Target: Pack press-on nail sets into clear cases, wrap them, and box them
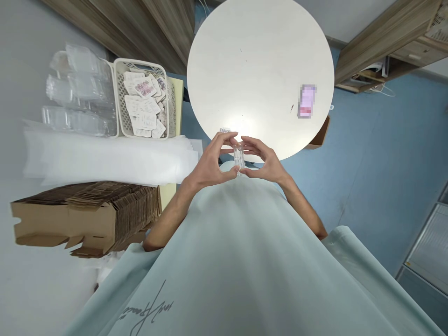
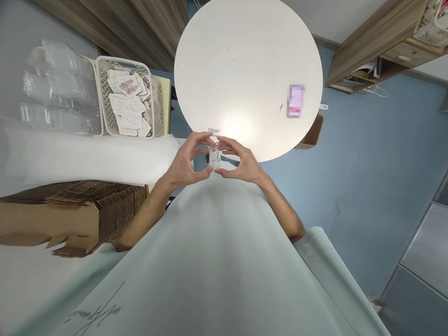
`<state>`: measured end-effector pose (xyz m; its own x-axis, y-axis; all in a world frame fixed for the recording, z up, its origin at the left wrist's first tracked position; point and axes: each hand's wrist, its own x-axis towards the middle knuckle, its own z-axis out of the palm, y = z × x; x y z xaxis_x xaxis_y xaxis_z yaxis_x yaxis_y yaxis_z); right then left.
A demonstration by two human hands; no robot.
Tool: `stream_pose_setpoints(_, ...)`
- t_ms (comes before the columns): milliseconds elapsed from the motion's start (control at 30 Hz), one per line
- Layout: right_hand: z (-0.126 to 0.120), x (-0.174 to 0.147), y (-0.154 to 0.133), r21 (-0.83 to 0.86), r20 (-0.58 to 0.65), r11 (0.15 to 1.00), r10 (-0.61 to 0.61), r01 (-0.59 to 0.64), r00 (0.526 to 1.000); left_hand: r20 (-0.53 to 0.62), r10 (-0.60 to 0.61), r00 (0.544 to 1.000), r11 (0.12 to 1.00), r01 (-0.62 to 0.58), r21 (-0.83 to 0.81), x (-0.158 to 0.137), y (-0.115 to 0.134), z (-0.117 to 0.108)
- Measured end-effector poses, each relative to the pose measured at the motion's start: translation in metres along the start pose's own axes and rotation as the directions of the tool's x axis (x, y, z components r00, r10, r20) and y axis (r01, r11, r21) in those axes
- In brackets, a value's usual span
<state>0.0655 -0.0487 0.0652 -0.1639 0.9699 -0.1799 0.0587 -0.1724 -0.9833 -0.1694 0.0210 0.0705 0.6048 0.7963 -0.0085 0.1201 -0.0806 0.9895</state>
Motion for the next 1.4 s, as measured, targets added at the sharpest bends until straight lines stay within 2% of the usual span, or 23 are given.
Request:
stream_pose_setpoints(100, -0.003, 0.001, -0.005, -0.033, -0.042, 0.999, -0.022, 0.02, 0.999, -0.035, -0.026, 0.999, 0.999, 0.024, -0.048, 0.003, -0.002, -0.003)
stream_pose_setpoints(233, -0.004, 0.004, -0.009, -0.157, -0.15, 0.985, -0.088, 0.065, 0.985, -0.159, -0.073, 0.985, 0.994, 0.059, -0.091, 0.004, -0.007, -0.004)
stream_pose_setpoints(367, 0.003, 0.006, -0.01, -0.208, -0.278, 0.976, -0.128, 0.071, 0.952, -0.242, -0.216, 0.946, 0.963, 0.166, -0.211, -0.002, -0.011, 0.009)
stream_pose_setpoints(500, 0.016, 0.005, -0.012, -0.232, -0.341, 0.97, -0.146, 0.067, 0.929, -0.2, -0.338, 0.92, 0.888, 0.241, -0.392, -0.007, -0.008, 0.026)
stream_pose_setpoints(600, 0.024, 0.002, -0.013, -0.202, -0.362, 0.979, -0.11, 0.038, 0.926, -0.141, -0.332, 0.933, 0.869, 0.243, -0.432, -0.007, -0.005, 0.032)
stream_pose_setpoints(700, 0.027, -0.002, -0.011, -0.256, -0.346, 0.965, -0.135, 0.045, 0.929, -0.131, -0.307, 0.943, 0.87, 0.222, -0.441, -0.006, -0.006, 0.034)
stream_pose_setpoints(767, 0.025, -0.006, -0.006, -0.307, -0.333, 0.948, -0.184, 0.078, 0.925, -0.148, -0.312, 0.938, 0.861, 0.214, -0.461, -0.006, -0.007, 0.032)
stream_pose_setpoints(833, 0.022, -0.01, 0.0, -0.331, -0.336, 0.935, -0.242, 0.127, 0.91, -0.184, -0.377, 0.908, 0.823, 0.237, -0.516, -0.004, -0.004, 0.028)
stream_pose_setpoints(967, 0.022, -0.017, 0.006, -0.331, -0.378, 0.92, -0.332, 0.209, 0.864, -0.252, -0.577, 0.777, 0.687, 0.295, -0.664, 0.0, 0.008, 0.014)
stream_pose_setpoints(1033, 0.027, -0.018, 0.006, -0.308, -0.397, 0.928, -0.326, 0.21, 0.858, -0.263, -0.624, 0.736, 0.651, 0.303, -0.696, 0.002, 0.012, 0.006)
stream_pose_setpoints(1100, 0.033, -0.016, 0.006, -0.275, -0.411, 0.942, -0.298, 0.194, 0.862, -0.263, -0.636, 0.725, 0.641, 0.307, -0.704, 0.004, 0.014, 0.0)
stream_pose_setpoints(1267, 0.046, -0.011, 0.005, -0.235, -0.392, 0.949, -0.291, 0.211, 0.873, -0.249, -0.624, 0.741, 0.651, 0.316, -0.691, -0.001, 0.009, -0.01)
stream_pose_setpoints(1400, 0.045, 0.002, 0.011, -0.219, -0.335, 0.96, -0.244, 0.176, 0.91, -0.268, -0.62, 0.737, 0.649, 0.291, -0.703, -0.012, -0.003, -0.019)
